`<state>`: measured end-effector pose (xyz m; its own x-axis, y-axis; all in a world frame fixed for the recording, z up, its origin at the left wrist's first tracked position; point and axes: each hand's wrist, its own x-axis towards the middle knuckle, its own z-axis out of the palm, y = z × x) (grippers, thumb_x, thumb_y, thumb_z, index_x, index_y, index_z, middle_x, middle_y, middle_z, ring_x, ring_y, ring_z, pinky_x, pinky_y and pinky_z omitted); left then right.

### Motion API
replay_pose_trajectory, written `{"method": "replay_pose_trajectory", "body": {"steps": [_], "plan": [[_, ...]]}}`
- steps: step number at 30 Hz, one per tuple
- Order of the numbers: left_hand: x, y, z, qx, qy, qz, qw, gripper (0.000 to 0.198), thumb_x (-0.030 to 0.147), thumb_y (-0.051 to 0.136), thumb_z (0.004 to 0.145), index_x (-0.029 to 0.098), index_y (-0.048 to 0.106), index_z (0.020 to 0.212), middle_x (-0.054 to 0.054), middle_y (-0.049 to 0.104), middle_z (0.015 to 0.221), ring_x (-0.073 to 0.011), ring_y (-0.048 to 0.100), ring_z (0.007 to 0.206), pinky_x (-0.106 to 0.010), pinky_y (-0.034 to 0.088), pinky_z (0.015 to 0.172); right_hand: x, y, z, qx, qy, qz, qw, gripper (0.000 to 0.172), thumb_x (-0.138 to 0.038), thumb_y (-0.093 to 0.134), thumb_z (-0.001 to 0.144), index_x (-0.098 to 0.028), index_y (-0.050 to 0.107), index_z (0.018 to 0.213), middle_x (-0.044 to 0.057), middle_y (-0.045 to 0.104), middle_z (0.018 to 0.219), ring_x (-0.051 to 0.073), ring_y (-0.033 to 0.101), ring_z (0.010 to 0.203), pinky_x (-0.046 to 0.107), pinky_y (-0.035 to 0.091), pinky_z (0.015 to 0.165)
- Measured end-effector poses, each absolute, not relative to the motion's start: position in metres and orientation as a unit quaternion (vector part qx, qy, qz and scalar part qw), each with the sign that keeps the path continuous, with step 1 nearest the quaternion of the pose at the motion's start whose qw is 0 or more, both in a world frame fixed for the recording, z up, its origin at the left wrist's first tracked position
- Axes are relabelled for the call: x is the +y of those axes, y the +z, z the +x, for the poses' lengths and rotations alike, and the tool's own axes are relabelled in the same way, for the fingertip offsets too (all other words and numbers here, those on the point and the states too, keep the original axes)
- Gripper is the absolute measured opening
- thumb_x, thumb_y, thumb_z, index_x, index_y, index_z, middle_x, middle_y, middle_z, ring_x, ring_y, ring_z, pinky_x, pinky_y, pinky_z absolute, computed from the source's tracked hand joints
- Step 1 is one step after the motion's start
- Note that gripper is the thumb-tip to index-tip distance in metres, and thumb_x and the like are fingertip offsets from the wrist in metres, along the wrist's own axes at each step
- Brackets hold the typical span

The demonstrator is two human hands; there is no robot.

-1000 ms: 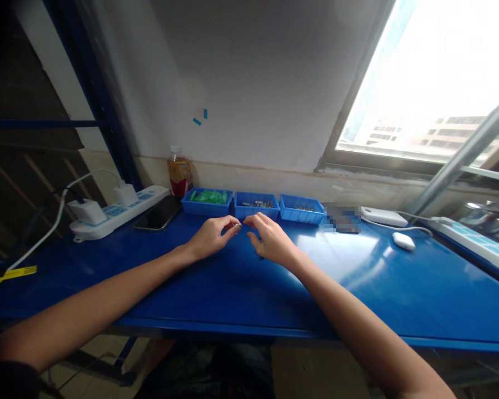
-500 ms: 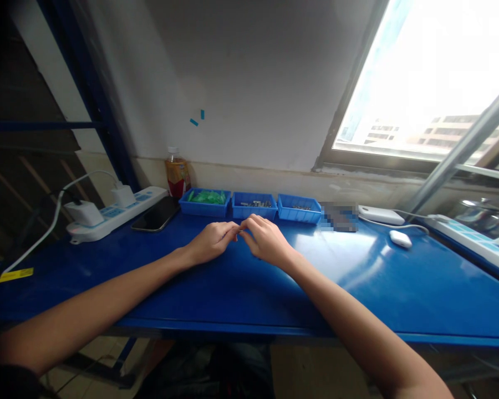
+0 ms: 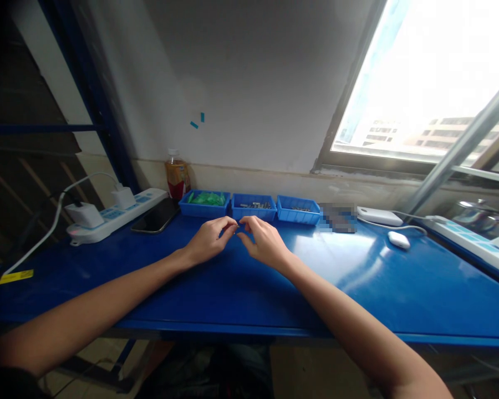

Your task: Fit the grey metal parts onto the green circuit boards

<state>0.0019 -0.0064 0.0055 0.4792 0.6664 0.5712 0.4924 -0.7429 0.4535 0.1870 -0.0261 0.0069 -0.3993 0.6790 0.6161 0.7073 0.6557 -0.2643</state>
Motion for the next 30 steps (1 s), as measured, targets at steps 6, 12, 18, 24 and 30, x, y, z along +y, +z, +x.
{"method": "replay_pose_trajectory", "body": {"steps": [6, 12, 18, 24, 30], "plan": [[-0.008, 0.007, 0.003, 0.325, 0.354, 0.867, 0.133, 0.032, 0.035, 0.035, 0.096, 0.017, 0.058, 0.083, -0.005, 0.066, 0.081, -0.0169, 0.062, 0.078, -0.024, 0.043, 0.069, -0.030, 0.011, 0.186, -0.859, -0.076, -0.382, 0.332, 0.012, -0.026, 0.049, 0.090, -0.020, 0.055, 0.099, 0.006, 0.062, 0.091, 0.019, 0.059, 0.082, 0.029, 0.046, 0.073], [-0.010, 0.006, 0.003, 0.324, 0.330, 0.875, 0.145, 0.036, 0.039, 0.032, 0.097, 0.018, 0.061, 0.088, -0.004, 0.066, 0.081, -0.0164, 0.062, 0.078, -0.024, 0.043, 0.070, -0.022, 0.024, 0.202, -0.847, -0.119, -0.376, 0.357, 0.015, -0.028, 0.045, 0.092, -0.020, 0.058, 0.093, 0.006, 0.062, 0.088, 0.019, 0.059, 0.083, 0.029, 0.045, 0.076], [-0.010, 0.001, 0.005, 0.324, 0.266, 0.895, 0.149, 0.031, 0.038, 0.039, 0.094, 0.019, 0.063, 0.098, -0.005, 0.069, 0.091, -0.0181, 0.063, 0.085, -0.025, 0.043, 0.073, 0.012, 0.035, 0.272, -0.661, -0.231, -0.620, 0.353, 0.027, -0.037, 0.047, 0.088, -0.016, 0.060, 0.100, 0.013, 0.062, 0.099, 0.026, 0.058, 0.089, 0.035, 0.044, 0.074], [-0.010, 0.001, 0.006, 0.322, 0.232, 0.908, 0.133, 0.025, 0.034, 0.045, 0.091, 0.019, 0.064, 0.097, -0.004, 0.068, 0.086, -0.0179, 0.062, 0.082, -0.025, 0.043, 0.073, 0.003, 0.035, 0.270, -0.796, -0.033, -0.595, 0.107, 0.027, -0.040, 0.055, 0.083, -0.020, 0.061, 0.100, 0.005, 0.065, 0.084, 0.018, 0.058, 0.073, 0.026, 0.040, 0.064], [-0.010, 0.001, 0.006, 0.317, 0.231, 0.913, 0.116, 0.023, 0.031, 0.046, 0.090, 0.019, 0.065, 0.091, -0.005, 0.067, 0.085, -0.0179, 0.061, 0.081, -0.026, 0.044, 0.073, -0.008, 0.021, 0.231, -0.849, 0.031, -0.525, 0.051, 0.015, -0.025, 0.063, 0.075, -0.020, 0.056, 0.063, 0.003, 0.062, 0.067, 0.016, 0.055, 0.063, 0.025, 0.034, 0.055]]}}
